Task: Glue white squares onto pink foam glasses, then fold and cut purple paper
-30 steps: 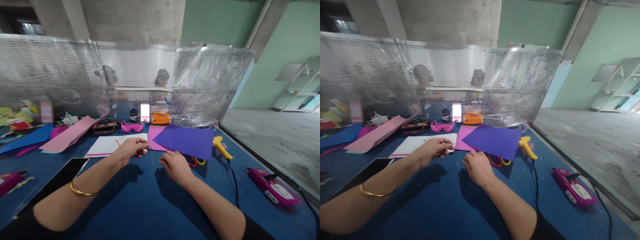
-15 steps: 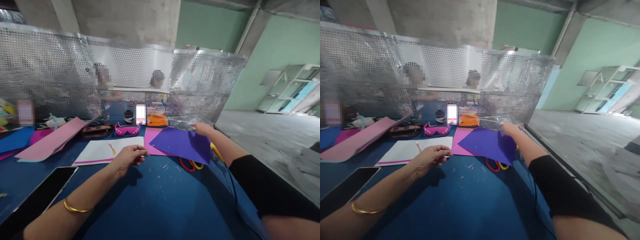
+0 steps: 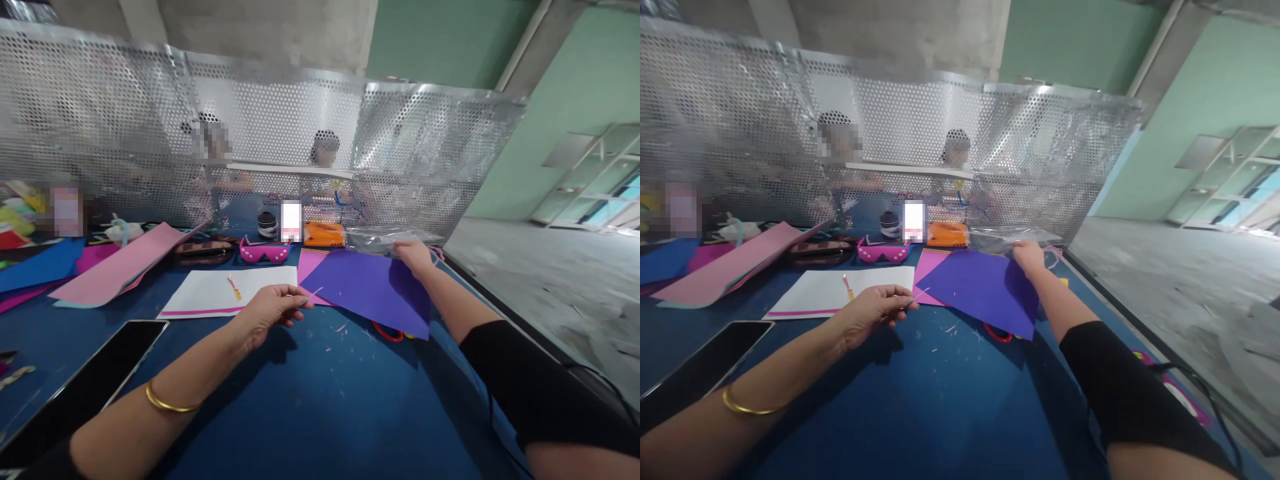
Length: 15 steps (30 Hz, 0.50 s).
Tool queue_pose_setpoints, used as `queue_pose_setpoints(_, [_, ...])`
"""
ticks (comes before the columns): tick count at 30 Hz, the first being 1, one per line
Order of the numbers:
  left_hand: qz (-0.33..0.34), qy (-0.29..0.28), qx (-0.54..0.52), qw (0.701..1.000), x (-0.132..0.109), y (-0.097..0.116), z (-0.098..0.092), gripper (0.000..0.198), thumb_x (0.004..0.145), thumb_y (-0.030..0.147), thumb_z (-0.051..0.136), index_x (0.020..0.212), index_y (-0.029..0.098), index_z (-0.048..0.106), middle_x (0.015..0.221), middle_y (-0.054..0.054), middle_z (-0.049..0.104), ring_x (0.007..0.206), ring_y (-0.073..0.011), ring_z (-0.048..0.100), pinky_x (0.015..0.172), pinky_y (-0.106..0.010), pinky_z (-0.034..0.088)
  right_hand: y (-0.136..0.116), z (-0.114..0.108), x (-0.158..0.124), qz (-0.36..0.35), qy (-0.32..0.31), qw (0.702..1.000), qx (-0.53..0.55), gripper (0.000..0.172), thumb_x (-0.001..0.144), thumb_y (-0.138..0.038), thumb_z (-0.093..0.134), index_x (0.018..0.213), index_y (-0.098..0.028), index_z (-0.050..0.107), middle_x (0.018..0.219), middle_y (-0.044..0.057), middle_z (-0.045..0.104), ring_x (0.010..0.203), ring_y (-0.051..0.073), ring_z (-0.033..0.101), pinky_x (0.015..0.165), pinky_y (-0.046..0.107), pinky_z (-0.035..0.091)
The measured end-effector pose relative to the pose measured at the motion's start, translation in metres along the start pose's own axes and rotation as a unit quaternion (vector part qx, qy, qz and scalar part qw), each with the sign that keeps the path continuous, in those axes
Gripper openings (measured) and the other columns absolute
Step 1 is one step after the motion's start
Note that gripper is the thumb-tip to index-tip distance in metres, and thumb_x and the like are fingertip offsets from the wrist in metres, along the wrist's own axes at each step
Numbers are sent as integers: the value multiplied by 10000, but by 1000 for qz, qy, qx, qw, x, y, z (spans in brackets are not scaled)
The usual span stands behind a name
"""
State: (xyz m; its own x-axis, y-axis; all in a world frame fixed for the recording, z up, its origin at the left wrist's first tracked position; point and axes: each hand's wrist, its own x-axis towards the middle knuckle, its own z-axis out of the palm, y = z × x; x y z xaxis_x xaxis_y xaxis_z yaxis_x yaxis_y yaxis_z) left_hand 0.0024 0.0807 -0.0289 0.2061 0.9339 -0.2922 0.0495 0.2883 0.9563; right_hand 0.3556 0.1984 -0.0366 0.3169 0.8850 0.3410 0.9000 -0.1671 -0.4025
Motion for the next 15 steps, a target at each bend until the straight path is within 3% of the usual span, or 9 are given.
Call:
queue_pose_setpoints(5, [2,4,-6,1000,-1,-1,1,224,678,266,782,827,150,661,806,-56,754,548,-89,579,488,-199,403,-7,-30,4,32,132,990,38,260,872,-305,622,1082,-184,717,1108,92,728,1093,277,648,964,415,481])
queue_pose_setpoints(8, [1,6,-9,1000,-1,-3,1,241,679,261,783,854,149,662,818,-62,756,552,-89,586,492,-197,412,-11,-50,9,29,217,973,75,326,793,-192,600,1087,-195,739,1090,101,752,1091,298,659,977,421,465])
queue_pose_setpoints(11, [-1,5,-9,1000,-1,-5,2,255,672,254,788,865,142,664,843,-78,760,557,-91,594,491,-196,416,-14,-71,15,2,291,949,123,395,771,-144,545,1117,-207,725,1077,73,756,1044,273,675,984,452,461])
queue_pose_setpoints(15, [-4,0,-5,1000,-1,-5,2,232,688,245,774,864,137,670,851,-78,760,556,-87,592,491,-195,415,-25,-103,19,-67,363,898,239,355,771,-132,549,1079,-186,716,999,57,748,895,207,691,912,424,513])
